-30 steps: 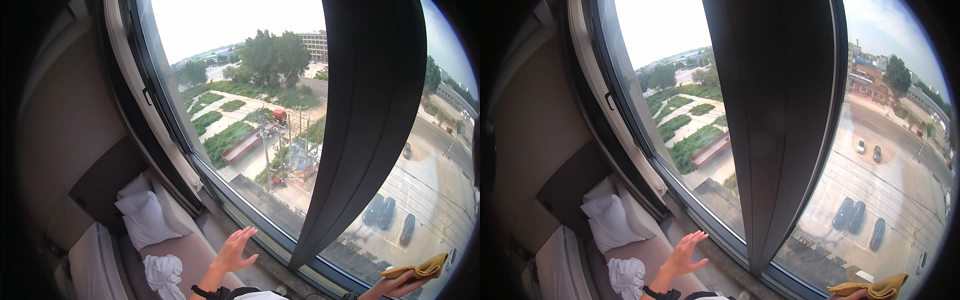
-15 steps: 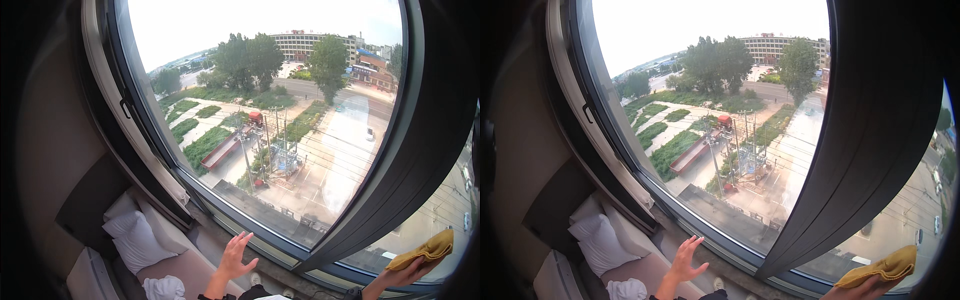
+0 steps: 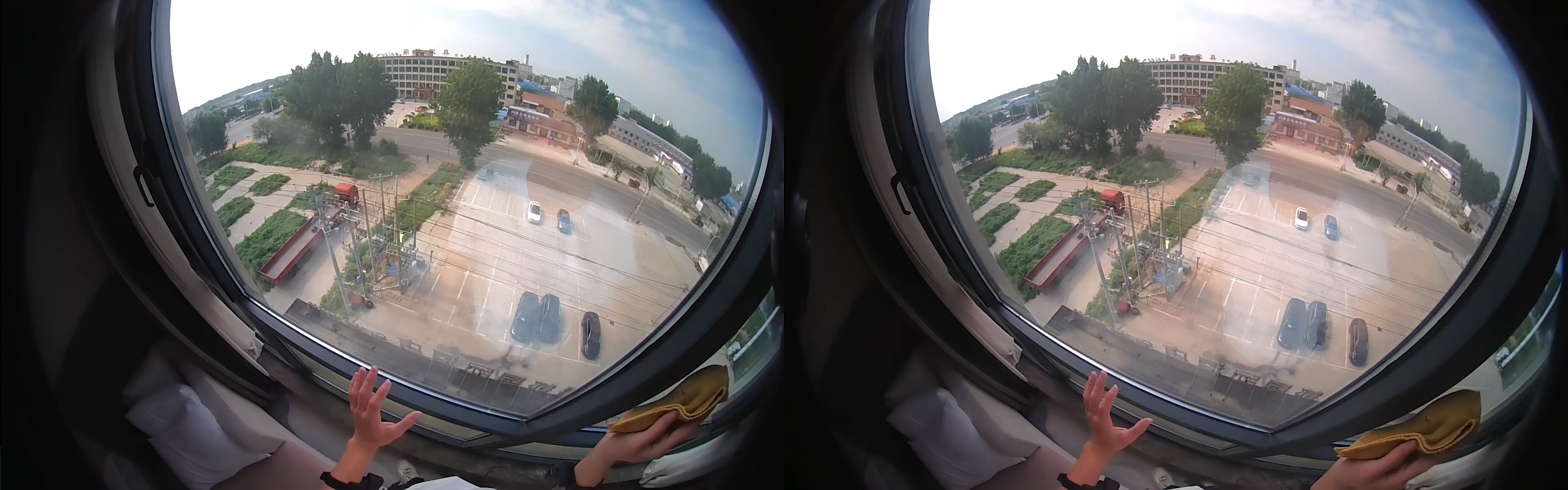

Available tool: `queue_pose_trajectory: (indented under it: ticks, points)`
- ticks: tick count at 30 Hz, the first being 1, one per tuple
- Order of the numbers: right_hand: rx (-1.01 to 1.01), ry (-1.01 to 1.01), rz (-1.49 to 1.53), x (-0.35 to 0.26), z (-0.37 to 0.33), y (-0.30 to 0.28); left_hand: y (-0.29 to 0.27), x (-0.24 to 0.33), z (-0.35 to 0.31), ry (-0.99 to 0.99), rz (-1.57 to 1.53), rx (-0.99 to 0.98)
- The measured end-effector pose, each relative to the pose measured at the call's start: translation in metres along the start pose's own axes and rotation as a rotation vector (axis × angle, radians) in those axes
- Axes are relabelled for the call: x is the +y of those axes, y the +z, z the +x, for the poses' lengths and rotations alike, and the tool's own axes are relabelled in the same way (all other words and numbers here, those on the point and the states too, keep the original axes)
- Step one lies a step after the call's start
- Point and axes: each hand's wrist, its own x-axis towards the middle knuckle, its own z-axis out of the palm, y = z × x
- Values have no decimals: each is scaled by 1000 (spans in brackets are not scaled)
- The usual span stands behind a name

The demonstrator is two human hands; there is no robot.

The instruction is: The person cleans a table and a window glass using a yellow cloth by hand.

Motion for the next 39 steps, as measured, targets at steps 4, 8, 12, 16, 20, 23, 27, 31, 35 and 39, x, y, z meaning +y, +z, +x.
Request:
queue_pose_trajectory:
  ticks: [4,8,12,16,20,23,27,31,35,39]
  points:
    - [-59,223,339,-52,-8,8,17,-9,19,-35,-60,74]
    - [-127,253,421,-75,-23,14,32,-10,32,-18,-101,-4]
    - [-123,321,542,-98,-32,14,43,4,48,-19,-142,-107]
    - [-373,-169,635,-116,-9,26,32,12,51,-48,-220,-192]
    - [-430,-120,723,-132,-16,34,18,12,58,-47,-257,-257]
    - [-483,-142,859,-128,-16,37,8,17,62,-56,-282,-264]
    - [-436,-81,886,-127,-12,41,2,21,67,-76,-287,-262]
    - [-304,3,814,-131,6,38,0,25,69,-121,-252,-288]
    - [-214,97,881,-130,23,42,-2,28,69,-147,-258,-281]
    - [-189,68,905,-125,19,50,-6,28,66,-191,-187,-315]
